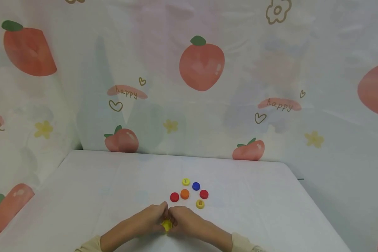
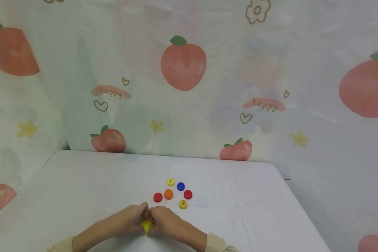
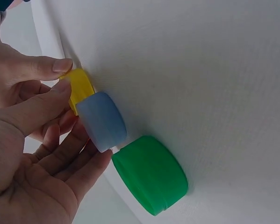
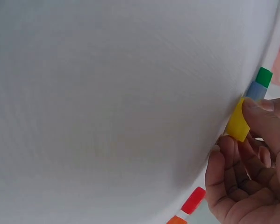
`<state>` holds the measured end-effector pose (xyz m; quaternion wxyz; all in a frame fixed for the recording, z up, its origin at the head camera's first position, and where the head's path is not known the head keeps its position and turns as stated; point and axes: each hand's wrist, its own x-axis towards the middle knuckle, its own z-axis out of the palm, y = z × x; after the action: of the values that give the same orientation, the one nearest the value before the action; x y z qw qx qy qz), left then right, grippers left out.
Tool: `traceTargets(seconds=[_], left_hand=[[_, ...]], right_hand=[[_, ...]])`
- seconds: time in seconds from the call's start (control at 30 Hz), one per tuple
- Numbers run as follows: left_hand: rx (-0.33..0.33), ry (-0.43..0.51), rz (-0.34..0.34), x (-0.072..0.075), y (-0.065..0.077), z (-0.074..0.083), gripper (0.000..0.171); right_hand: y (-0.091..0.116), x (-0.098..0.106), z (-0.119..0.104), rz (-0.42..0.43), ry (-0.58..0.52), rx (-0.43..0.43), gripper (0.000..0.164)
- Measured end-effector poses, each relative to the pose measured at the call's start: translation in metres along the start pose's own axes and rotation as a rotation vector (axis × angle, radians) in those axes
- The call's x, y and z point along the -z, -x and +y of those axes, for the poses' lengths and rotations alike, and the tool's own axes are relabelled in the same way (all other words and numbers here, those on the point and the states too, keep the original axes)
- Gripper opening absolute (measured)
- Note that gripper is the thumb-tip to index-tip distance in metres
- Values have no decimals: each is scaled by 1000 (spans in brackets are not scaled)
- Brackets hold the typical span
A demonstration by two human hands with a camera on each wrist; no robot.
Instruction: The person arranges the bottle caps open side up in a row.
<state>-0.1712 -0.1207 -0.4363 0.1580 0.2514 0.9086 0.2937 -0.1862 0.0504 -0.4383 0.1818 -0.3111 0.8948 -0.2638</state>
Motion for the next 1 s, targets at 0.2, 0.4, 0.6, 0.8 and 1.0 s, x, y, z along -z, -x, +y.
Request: traceTargets(seconds=[0.2,0.4,0.6,0.8,1.0], left_hand=[[7,-12,-14,0,-2,-1,38],[56,54,-24,3,0,-5,38],[62,108,18,17,0,-10,38],[-50,62,107,34,-5,-11,47],[4,6,183,46,-19,-9,50]], right_hand=[[1,-1,-1,0,31,-2,27],[2,-1,0,-15,6,-15,31],[9,11,5,-13,76,-16,40],[14,36,13,38,127,-13,42],[15,58,23,175,152,6,39]])
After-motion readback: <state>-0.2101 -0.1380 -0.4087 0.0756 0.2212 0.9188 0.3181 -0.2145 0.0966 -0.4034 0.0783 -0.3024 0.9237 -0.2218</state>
